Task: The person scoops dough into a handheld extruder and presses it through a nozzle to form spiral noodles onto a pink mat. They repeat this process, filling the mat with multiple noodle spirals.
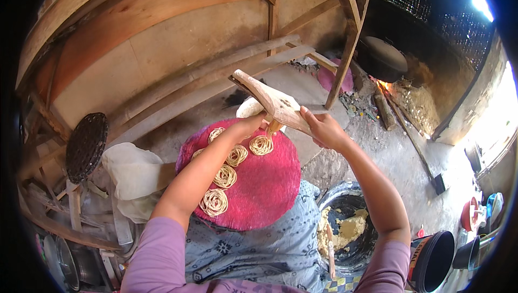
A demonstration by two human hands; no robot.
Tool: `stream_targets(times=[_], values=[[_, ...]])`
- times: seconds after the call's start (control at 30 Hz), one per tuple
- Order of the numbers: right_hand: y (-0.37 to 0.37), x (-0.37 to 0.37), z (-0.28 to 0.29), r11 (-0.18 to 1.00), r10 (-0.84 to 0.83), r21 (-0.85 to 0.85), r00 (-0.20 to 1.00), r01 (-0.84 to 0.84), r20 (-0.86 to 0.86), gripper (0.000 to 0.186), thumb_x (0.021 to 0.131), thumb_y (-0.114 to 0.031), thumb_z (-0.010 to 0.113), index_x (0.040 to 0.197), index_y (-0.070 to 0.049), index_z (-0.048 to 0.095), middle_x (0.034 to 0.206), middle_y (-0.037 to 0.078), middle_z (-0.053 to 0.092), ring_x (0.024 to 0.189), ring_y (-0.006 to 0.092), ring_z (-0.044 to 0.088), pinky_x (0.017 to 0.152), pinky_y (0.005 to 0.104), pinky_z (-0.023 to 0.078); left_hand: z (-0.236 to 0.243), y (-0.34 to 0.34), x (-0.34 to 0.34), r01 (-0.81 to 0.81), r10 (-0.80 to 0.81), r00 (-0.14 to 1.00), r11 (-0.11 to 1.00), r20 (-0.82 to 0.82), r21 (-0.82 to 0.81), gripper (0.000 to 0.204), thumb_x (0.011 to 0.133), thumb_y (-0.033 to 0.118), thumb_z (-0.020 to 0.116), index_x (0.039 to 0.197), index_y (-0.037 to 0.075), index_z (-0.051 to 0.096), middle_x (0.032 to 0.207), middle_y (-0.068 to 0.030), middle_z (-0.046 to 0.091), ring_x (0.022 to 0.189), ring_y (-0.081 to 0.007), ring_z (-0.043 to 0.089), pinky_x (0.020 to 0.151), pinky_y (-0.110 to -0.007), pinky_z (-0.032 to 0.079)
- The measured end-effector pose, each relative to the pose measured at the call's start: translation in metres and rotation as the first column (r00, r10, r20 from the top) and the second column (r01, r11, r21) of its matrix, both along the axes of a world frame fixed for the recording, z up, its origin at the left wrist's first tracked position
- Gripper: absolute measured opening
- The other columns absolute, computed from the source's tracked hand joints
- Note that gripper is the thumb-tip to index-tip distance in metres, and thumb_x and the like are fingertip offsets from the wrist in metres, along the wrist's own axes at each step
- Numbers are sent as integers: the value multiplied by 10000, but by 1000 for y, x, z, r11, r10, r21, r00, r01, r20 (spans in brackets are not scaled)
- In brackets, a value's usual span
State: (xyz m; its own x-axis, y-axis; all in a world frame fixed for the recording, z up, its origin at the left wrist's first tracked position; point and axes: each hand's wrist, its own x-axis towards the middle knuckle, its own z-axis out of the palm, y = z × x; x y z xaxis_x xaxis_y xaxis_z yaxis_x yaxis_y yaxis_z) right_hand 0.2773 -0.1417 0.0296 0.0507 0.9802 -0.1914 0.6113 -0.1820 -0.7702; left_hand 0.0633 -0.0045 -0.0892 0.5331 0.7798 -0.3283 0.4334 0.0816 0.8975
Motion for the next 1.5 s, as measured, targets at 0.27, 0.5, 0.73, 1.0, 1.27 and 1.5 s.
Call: stream_targets(times=[0.27,0.5,0.73,1.0,1.27,1.5], values=[[-7,12,-4,998,-48,35,996,51,-74,657,964,-638,411,861,-41,664,478,1,434,380,112,444,379,291,335,7,-39,-31,-22,143,954,910,-263,415,754,971,671,167,1346,148,561,1408,-64,544,1260,-334,445,1139,-413,240],[-31,13,1,990,-68,121,996,74,-56,657,971,-623,414,807,-29,644,479,7,448,393,109,460,395,285,352,7,-91,-51,326,231,839,514,-494,794,585,1017,487,309,1337,65,557,1542,-56,349,1241,-317,441,1094,-465,309],[-112,-4,24,996,94,15,975,-93,-201,603,986,-587,416,926,-28,632,616,2,565,465,98,527,423,253,411,72,-185,-82,86,145,978,371,-150,925,623,923,431,589,1368,7,489,1447,-188,428,1292,-344,442,1067,-490,352],[-208,-57,-20,693,618,212,719,-689,317,426,915,-494,596,981,-81,673,637,131,627,512,330,625,511,409,505,70,-301,-84,611,-621,716,336,-319,717,401,968,211,486,1346,78,500,1265,-121,559,1152,-244,562,1013,-352,436],[-177,-57,-46,553,679,600,730,-578,78,431,1010,-404,382,987,-40,610,803,191,568,682,354,591,632,421,478,17,-333,-32,419,-599,753,755,272,504,334,875,174,612,1168,24,552,1069,-114,586,1011,-218,586,864,-357,488],[-230,-58,44,166,719,523,466,-836,516,406,856,-161,717,1205,-38,553,794,63,585,588,224,617,505,354,528,10,-297,32,679,-701,686,713,195,175,233,789,237,685,926,49,675,663,-79,634,624,-215,639,543,-347,494]])
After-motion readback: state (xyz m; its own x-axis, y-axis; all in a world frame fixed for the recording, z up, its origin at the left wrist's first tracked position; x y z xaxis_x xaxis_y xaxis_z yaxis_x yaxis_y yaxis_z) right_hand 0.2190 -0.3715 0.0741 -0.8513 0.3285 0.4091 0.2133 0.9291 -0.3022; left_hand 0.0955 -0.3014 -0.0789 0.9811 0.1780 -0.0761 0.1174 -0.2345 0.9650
